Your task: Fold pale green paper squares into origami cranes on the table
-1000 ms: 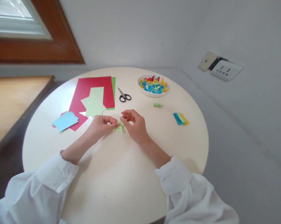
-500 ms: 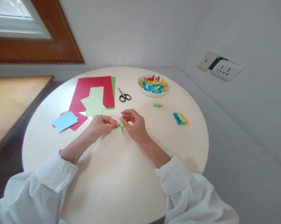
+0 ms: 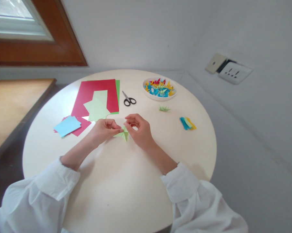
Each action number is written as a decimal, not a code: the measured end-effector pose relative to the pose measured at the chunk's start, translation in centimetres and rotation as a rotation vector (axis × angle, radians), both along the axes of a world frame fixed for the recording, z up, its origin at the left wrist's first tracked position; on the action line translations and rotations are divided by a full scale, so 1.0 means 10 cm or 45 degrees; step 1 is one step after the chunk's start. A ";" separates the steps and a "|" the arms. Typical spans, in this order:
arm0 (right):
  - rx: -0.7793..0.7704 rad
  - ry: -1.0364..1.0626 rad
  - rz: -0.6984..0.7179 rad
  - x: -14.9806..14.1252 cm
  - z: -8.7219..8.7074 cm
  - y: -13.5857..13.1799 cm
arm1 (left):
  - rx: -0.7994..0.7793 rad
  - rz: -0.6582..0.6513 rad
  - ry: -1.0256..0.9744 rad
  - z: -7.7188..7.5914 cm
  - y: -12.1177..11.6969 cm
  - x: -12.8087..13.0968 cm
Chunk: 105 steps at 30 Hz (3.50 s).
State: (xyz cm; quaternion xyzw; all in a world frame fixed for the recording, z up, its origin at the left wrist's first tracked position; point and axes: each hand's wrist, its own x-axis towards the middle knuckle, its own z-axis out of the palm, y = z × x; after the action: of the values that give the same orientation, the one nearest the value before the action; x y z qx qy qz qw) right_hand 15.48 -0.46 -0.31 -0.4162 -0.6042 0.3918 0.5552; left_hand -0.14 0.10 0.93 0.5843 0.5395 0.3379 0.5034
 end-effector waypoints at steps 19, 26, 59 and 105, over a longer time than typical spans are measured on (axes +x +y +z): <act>-0.106 -0.205 -0.014 0.03 0.01 0.02 | 0.150 -0.075 -0.074 -0.06 0.02 -0.01; -0.123 -0.040 -0.212 0.13 0.05 0.09 | 0.122 -0.060 -0.027 -0.09 0.02 0.00; 0.687 -0.919 -0.061 0.07 0.01 -0.07 | -0.025 0.121 -0.481 0.02 -0.02 0.07; 0.175 -0.354 -0.144 0.04 -0.05 0.01 | 0.137 -0.016 -0.156 -0.04 -0.01 0.05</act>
State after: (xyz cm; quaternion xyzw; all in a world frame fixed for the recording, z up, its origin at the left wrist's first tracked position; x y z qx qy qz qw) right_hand 15.87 -0.34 -0.85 -0.4609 -0.6761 0.2564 0.5145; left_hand 0.41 0.04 0.57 0.5922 0.4850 0.3983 0.5053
